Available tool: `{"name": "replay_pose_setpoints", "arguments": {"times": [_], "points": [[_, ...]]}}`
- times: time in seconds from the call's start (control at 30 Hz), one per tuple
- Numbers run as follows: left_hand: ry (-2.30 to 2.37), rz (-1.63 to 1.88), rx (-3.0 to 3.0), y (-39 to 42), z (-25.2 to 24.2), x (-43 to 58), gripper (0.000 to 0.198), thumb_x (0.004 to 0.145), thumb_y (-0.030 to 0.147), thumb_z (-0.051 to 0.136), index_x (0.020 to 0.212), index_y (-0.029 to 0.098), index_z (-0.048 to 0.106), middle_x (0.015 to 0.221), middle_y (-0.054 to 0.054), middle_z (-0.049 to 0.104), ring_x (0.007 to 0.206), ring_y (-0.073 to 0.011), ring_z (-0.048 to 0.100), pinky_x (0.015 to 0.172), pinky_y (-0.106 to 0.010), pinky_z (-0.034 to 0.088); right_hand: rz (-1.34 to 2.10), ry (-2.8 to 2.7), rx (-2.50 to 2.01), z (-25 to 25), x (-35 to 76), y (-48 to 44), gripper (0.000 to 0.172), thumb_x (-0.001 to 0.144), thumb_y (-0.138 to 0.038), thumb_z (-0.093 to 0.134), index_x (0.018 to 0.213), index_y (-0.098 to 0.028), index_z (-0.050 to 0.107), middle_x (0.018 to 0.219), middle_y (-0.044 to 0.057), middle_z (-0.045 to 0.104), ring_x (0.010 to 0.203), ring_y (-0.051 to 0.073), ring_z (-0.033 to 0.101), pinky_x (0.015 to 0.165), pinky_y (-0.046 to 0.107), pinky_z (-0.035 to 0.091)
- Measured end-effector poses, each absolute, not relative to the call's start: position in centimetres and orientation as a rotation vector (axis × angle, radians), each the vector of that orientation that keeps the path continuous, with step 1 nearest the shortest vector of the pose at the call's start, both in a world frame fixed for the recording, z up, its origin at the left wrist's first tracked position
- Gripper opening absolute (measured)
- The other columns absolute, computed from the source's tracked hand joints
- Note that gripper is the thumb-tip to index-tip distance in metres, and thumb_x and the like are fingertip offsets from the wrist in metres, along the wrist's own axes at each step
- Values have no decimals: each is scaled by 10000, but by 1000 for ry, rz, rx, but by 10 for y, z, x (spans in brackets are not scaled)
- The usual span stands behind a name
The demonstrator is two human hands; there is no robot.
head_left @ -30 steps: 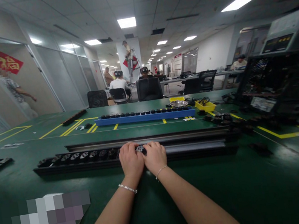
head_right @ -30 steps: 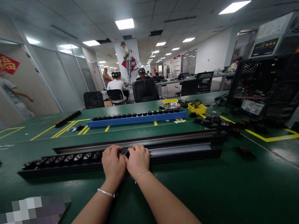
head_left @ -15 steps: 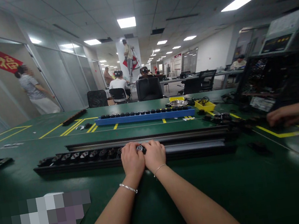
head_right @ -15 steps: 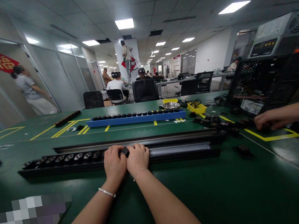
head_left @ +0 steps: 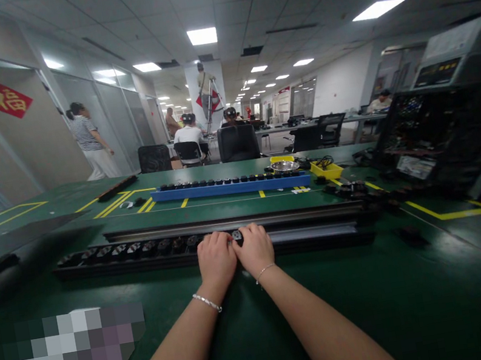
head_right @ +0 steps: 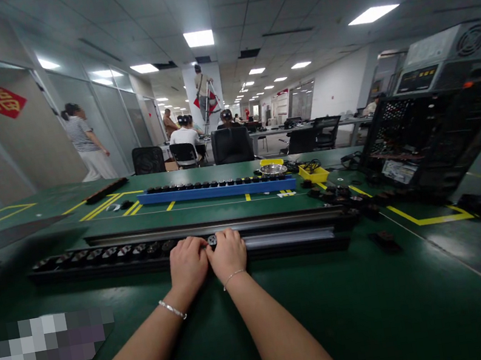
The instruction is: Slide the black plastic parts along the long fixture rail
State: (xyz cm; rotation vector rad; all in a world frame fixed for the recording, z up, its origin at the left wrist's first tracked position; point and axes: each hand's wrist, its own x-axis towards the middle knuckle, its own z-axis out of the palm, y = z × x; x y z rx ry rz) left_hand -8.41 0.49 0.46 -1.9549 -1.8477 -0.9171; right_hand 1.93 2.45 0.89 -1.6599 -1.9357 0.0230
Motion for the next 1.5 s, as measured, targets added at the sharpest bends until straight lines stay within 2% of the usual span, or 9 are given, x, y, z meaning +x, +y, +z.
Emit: {"name": "replay_pose_setpoints", "arguments": {"times": [0.27,0.47,0.67,0.83,1.0,1.17,1.5], "points": [[-1791,-756,-1995,2,3,-79,125,819,194,454,848,194,575,853,-68,602,833,-222,521,720,-333,373,83,-1997,-1672,13,25,25,275,812,-364,478,1006,-209,596,1013,73,572,942,186,524,793,297,375],[-1812,-649,-2060,-2,3,-71,163,861,197,396,815,181,552,805,-60,580,791,-208,530,677,-316,374,51,-1967,-1694,11,36,24,275,810,-345,463,999,-189,588,1003,75,572,922,192,545,767,296,375],[-1774,-728,-2157,0,-1,-66,165,866,220,394,799,178,539,822,-60,570,807,-202,513,735,-329,395,15,-1987,-1709,10,49,27,278,815,-350,458,1002,-184,579,997,77,571,923,189,549,768,295,372],[-1743,-778,-2240,-1,-1,-65,59,802,189,485,824,187,539,880,-56,553,864,-203,493,791,-344,403,-10,-1992,-1710,9,59,28,274,816,-355,453,992,-184,576,991,74,571,916,186,547,769,290,367],[-1743,-828,-2324,0,-3,-68,140,779,133,508,889,206,554,928,-49,546,900,-202,481,805,-353,406,-37,-1957,-1712,6,62,28,273,819,-362,449,991,-190,575,986,73,567,912,184,543,768,296,361],[-1747,-868,-2347,5,-7,-71,190,765,105,524,909,219,571,918,-38,550,891,-199,484,801,-343,414,-30,-1900,-1734,5,61,28,334,807,-460,474,978,-191,575,979,77,571,910,193,545,760,309,364],[-1715,-945,-2365,9,-10,-73,173,754,89,540,851,221,592,878,-30,570,870,-189,496,781,-335,420,-57,-1822,-1794,6,67,28,257,799,-399,488,896,-180,580,935,76,574,865,187,558,728,303,369]]}}
